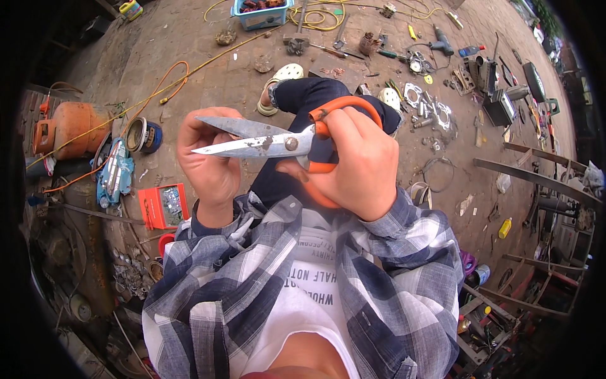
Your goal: The person sits on the floor and uses orange-handled shears to cut small copper-colored metal rings into smaller pieces. The person picks up rings from a pile on the floor, cuts them, and places the cut pieces back down.
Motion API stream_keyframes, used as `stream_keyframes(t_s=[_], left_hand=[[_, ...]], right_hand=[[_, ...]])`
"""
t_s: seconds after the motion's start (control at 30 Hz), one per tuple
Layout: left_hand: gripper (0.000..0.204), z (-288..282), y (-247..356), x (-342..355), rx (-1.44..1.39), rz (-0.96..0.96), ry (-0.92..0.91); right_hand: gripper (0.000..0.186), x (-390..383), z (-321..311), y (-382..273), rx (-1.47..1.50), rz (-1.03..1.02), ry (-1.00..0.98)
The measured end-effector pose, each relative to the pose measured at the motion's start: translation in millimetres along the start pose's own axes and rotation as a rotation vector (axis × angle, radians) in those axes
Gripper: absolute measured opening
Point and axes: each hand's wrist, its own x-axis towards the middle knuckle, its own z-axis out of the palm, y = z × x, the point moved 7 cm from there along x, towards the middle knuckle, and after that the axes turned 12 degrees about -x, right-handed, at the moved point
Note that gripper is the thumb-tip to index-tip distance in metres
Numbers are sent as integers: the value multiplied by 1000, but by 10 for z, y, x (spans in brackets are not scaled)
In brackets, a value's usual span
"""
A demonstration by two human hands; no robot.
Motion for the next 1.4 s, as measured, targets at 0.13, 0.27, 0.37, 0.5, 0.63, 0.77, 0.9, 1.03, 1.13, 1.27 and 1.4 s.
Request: stream_keyframes(t_s=[0.13, 0.27, 0.37, 0.5, 0.63, 0.77, 0.9, 1.03, 1.13, 1.27, 1.4], left_hand=[[16, -15, -10, 9, -14, 7, -38], [14, -11, -14, -3, -18, 4, -14], [15, 47, -46, 20, -42, -104, -43], [18, 44, -65, 25, 27, -162, 10], [16, 54, -136, -15, 31, -241, 33], [15, 89, -160, -44, 27, -292, 49], [16, 99, -184, -64, 15, -309, 18], [17, 115, -237, -84, -24, -381, 17], [15, 127, -252, -84, -37, -385, -20], [12, 132, -240, -89, -7, -333, -107], [11, 178, -163, -69, 124, -256, -165]], right_hand=[[60, 2, 12, -1, 3, -2, -17], [59, 5, 40, 20, 91, 34, -48], [48, -74, 212, 200, 369, 259, -198], [25, -51, 333, 211, 789, 375, -250], [15, 6, 407, 53, 1074, 440, -250], [7, 112, 424, -88, 1249, 419, -281], [6, 74, 506, -72, 1290, 420, -296], [7, 56, 476, -77, 1303, 453, -344], [10, -13, 582, -28, 1414, 525, -425], [14, -58, 668, -67, 1580, 592, -520], [11, -83, 716, -140, 1731, 620, -578]])
